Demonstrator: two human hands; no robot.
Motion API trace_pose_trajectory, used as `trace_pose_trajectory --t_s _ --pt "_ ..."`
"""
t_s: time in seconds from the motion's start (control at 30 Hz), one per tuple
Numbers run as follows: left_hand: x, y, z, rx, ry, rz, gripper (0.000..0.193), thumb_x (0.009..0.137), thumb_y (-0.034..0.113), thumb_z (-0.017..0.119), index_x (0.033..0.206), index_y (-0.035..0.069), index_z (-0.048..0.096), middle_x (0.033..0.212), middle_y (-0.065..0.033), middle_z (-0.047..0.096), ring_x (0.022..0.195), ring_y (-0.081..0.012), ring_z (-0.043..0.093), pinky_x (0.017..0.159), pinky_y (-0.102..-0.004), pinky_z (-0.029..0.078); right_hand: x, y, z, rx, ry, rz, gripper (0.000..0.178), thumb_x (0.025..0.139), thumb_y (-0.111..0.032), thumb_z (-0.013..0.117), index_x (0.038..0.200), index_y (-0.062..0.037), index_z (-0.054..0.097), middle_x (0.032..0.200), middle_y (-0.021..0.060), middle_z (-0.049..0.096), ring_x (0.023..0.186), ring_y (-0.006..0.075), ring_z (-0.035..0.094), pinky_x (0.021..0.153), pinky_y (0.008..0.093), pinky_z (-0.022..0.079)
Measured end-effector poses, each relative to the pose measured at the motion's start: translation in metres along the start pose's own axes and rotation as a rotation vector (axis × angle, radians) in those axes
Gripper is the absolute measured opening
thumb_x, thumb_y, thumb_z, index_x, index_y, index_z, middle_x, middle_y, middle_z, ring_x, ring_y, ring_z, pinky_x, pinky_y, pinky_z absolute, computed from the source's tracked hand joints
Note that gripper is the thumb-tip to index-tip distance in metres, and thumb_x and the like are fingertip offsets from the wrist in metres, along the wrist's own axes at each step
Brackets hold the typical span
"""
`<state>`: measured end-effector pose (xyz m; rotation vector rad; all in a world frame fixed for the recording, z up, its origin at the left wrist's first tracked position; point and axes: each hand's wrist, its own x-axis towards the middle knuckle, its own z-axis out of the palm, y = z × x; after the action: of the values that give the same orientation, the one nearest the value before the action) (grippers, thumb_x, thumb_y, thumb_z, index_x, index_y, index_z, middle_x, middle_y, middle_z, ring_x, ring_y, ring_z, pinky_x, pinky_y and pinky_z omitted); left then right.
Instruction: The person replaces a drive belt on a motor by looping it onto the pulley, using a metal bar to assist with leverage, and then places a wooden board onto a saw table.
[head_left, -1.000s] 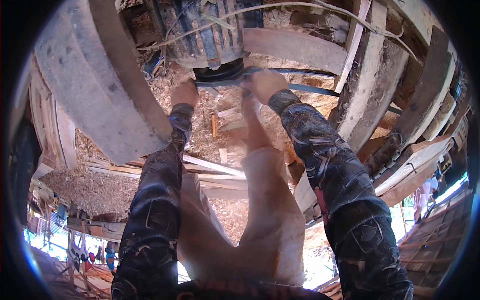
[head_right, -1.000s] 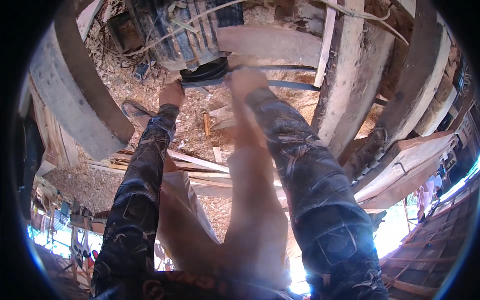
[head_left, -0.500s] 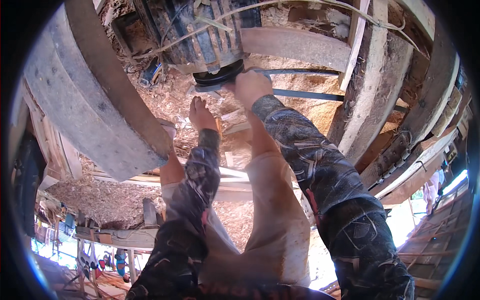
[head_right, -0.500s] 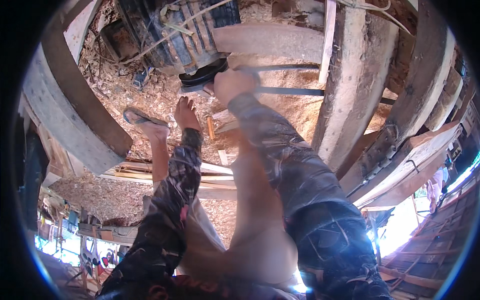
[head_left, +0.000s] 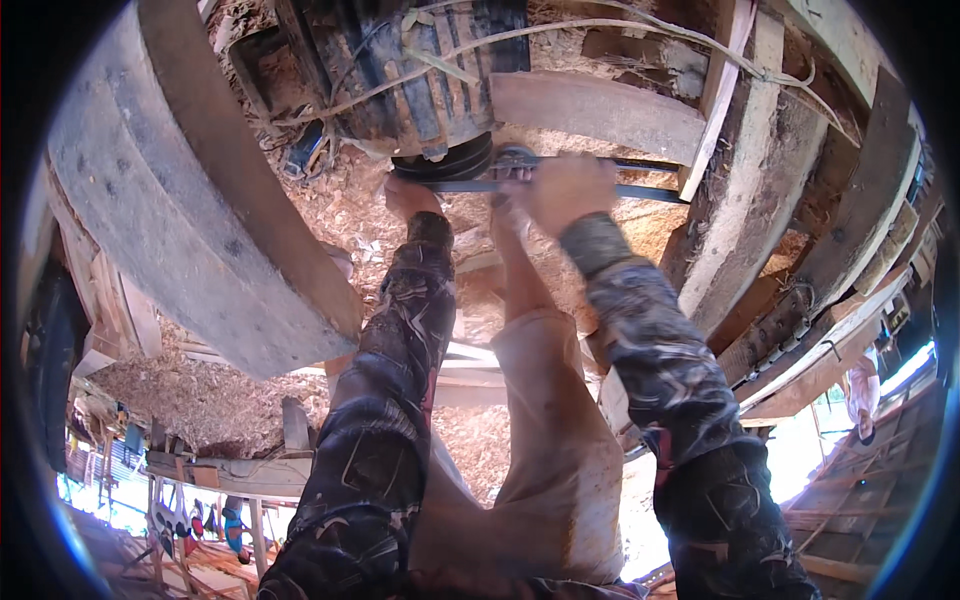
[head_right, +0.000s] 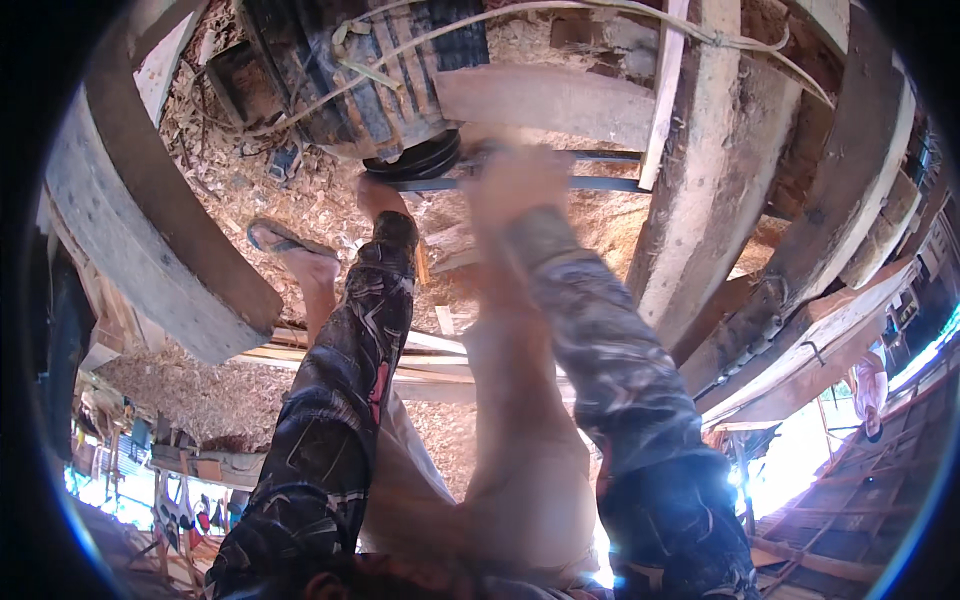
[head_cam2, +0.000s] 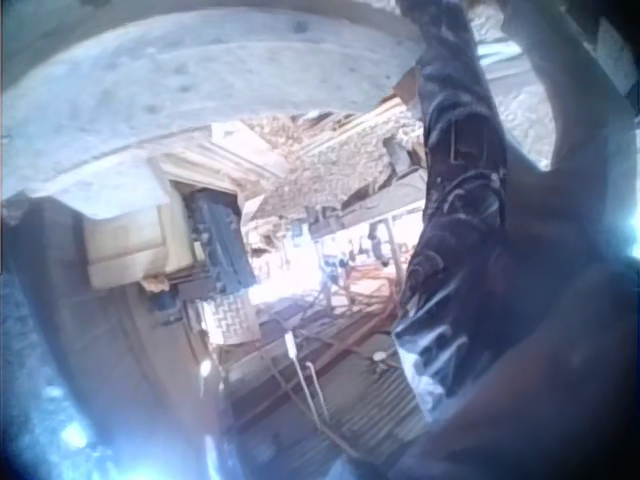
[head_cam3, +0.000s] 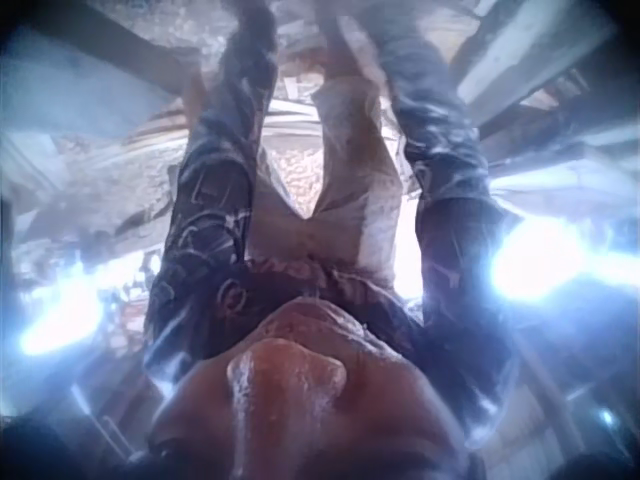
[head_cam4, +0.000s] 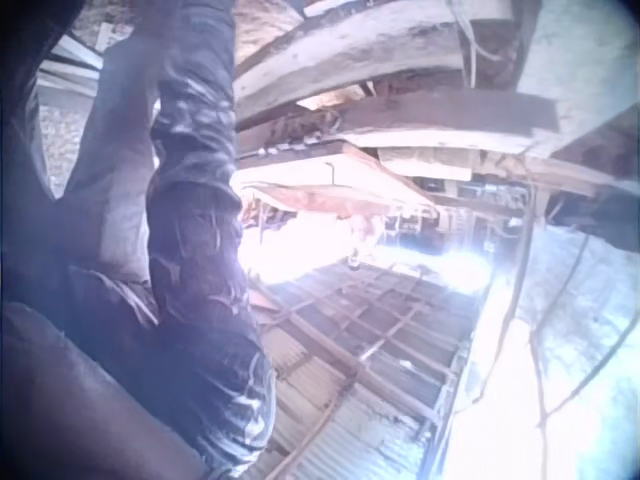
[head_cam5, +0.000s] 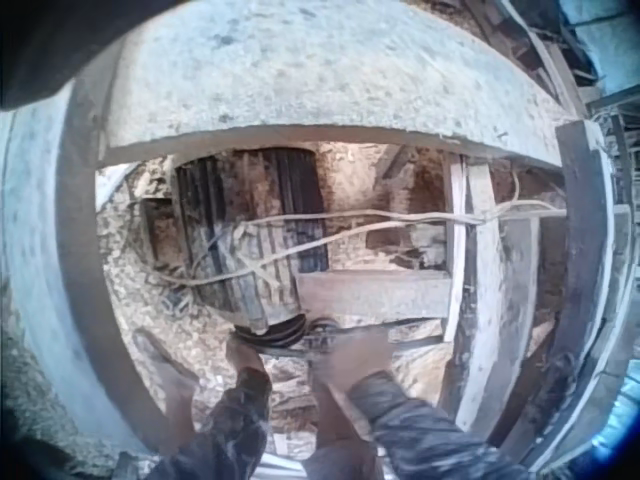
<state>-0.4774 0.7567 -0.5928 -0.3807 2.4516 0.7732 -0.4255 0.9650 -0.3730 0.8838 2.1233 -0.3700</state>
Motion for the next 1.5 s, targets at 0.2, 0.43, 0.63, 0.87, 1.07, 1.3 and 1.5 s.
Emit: trace_pose_trajectory --t_s 0.2,0.43,0.63,0.87,1.07,1.3,1.5 --pt "-0.011 -0.002 0.033 0.161 0.137 0.205 0.027 0.094 0.013 0.039 0.097 0.0 0.062 0.091 -0.0233 0.064 0.084 -0.0377 0.063 0.068 -0.0455 0.05 0.0 0.075 0.035 -0.012 -0.183 0.016 0.082 0.084 -0.074 0.034 0.071 -0.001 0.069 0.07 0.0214 0.065 0.073 0.0341 0.066 0.067 0.0431 0.053" --pt "0.094 -0.093 -0.003 -0.002 -0.228 0.063 0.024 0.089 0.013 0.045 0.104 0.005 0.063 0.095 -0.0138 0.068 0.082 -0.0296 0.065 0.071 -0.0384 0.051 0.008 0.013 0.014 0.147 -0.09 -0.097 0.076 0.086 -0.07 0.037 0.073 -0.0025 0.069 0.071 0.0201 0.065 0.071 0.0337 0.066 0.063 0.0436 0.052" --pt "0.055 -0.045 0.034 -0.748 -0.499 -0.748 0.04 0.091 0.037 0.039 0.119 0.014 0.057 0.126 -0.005 0.057 0.12 -0.0308 0.048 0.1 -0.0669 0.02 0.009 0.032 0.033 0.124 -0.174 -0.004 0.071 0.085 -0.069 0.041 0.078 -0.0055 0.071 0.072 0.018 0.066 0.071 0.0328 0.067 0.064 0.0428 0.053" --pt "0.062 -0.02 0.007 -0.065 -0.441 -0.383 0.02 0.087 0.016 0.052 0.095 0.007 0.067 0.094 -0.007 0.071 0.084 -0.0224 0.067 0.075 -0.0369 0.053 0.014 0.016 0.024 0.196 -0.144 -0.065 0.061 0.083 -0.063 0.05 0.079 -0.006 0.072 0.069 0.0158 0.067 0.067 0.0296 0.068 0.06 0.0398 0.053" --pt "0.058 -0.003 0.0 1.127 -0.119 0.386 0.02 0.09 0.024 0.052 0.09 0.012 0.068 0.076 -0.0092 0.068 0.074 -0.025 0.068 0.058 -0.0358 0.052 0.01 0.018 0.037 0.236 0.066 -0.074 0.056 0.082 -0.059 0.056 0.076 -0.0052 0.071 0.068 0.015 0.067 0.065 0.0303 0.068 0.058 0.0393 0.053" --pt "-0.044 0.067 0.018 -0.181 0.111 -0.043 0.056 0.097 0.04 0.04 0.123 -0.008 0.048 0.119 -0.0264 0.054 0.105 -0.0331 0.055 0.09 -0.0393 0.043 0.009 0.019 0.033 0.25 0.004 -0.044 0.056 0.081 -0.059 0.057 0.075 -0.0043 0.069 0.068 0.0161 0.066 0.064 0.031 0.067 0.057 0.0397 0.053" --pt "-0.029 0.077 0.017 -0.57 0.16 -0.229 0.056 0.096 0.041 0.042 0.117 -0.01 0.051 0.113 -0.0222 0.056 0.098 -0.0301 0.056 0.084 -0.0385 0.045 0.008 0.009 0.025 0.238 -0.001 -0.097 0.057 0.082 -0.06 0.055 0.072 -0.0052 0.07 0.07 0.0156 0.067 0.066 0.0294 0.067 0.059 0.0394 0.053"
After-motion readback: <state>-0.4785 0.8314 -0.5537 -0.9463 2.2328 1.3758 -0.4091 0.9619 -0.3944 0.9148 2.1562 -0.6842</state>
